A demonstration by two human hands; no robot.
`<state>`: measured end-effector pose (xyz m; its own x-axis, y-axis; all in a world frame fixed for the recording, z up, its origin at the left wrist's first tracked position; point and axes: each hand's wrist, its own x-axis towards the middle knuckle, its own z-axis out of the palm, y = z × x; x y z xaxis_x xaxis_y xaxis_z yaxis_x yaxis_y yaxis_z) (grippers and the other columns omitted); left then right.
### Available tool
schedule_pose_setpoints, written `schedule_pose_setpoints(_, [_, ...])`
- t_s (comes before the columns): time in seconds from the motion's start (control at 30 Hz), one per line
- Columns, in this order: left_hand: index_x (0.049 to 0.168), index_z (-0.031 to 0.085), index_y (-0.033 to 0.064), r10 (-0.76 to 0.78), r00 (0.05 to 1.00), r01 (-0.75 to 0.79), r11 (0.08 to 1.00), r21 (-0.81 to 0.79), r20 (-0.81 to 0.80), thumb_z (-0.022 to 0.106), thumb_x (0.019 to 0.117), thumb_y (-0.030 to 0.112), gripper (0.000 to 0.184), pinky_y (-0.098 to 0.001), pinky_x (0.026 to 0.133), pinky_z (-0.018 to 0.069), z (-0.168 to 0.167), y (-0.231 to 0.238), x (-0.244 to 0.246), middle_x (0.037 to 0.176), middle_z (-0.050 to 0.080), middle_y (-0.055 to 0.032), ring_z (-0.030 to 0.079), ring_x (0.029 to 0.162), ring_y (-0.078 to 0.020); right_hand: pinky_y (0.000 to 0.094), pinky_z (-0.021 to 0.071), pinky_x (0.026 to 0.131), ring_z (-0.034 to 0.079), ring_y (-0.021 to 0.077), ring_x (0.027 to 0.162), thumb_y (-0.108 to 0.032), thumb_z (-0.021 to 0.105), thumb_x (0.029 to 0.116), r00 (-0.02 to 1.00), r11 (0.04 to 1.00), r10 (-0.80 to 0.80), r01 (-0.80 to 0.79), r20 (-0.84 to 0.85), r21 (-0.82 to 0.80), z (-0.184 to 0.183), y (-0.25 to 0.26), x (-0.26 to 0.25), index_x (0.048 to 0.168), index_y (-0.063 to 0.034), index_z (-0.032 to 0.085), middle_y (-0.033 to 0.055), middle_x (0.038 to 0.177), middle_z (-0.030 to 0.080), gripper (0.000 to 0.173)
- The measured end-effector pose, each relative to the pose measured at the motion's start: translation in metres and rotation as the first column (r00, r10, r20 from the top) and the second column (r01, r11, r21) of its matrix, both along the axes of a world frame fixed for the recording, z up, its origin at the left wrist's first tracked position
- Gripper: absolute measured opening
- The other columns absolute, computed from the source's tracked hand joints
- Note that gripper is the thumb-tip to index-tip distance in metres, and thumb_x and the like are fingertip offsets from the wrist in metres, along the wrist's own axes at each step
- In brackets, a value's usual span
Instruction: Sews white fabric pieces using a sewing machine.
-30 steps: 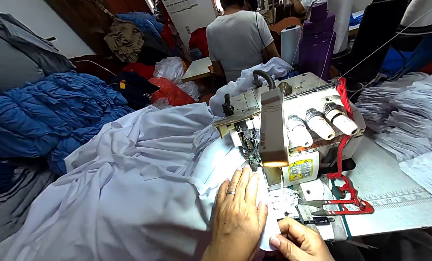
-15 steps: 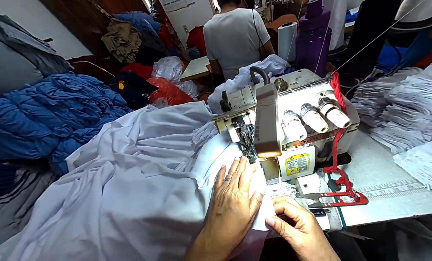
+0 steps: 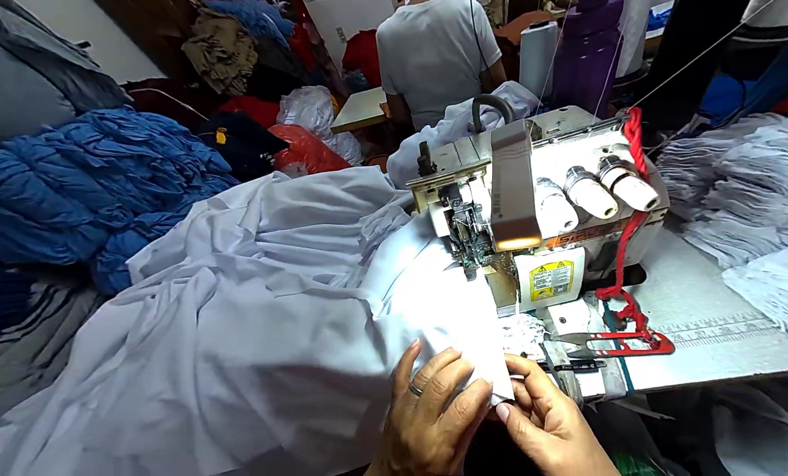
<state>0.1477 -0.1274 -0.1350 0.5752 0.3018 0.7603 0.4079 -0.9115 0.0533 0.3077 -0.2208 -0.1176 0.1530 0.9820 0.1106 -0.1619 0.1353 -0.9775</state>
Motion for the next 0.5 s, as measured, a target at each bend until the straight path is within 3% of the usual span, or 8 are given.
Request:
schedule_pose_setpoints(0.27, [0.097,0.064,0.0190,-0.025,0.998,0.028,0.999,-0.045,0.065,0.053,0.1065,0.031,0.019,-0.0370,0.118,0.0335,0.006,-0.004,0.013,0.101,0.068,0.0033,0.063,0.111,-0.0075,0.0190,0.0578,0.077,0.070,0.0014,0.079,0.000,0.061,0.0950,0.953,0.975,-0.181,0.143,0.243,0.168,-0.012,0.001,0.000,0.135,0.0120,0.053,0.0038,0.093,0.076,0.042])
schedule_pose_setpoints(0.5, [0.096,0.062,0.0181,-0.097,0.993,0.096,0.995,0.011,0.068,0.055,0.1057,0.029,0.016,-0.0345,0.116,0.0344,0.009,-0.004,0.013,0.097,0.065,0.0033,0.063,0.104,-0.0078,0.0177,0.0572,0.075,0.069,0.0018,0.076,0.000,0.062,0.0927,0.922,0.951,-0.230,0.146,0.310,0.272,-0.017,0.000,0.002,0.137,0.0134,0.052,0.0055,0.089,0.076,0.047])
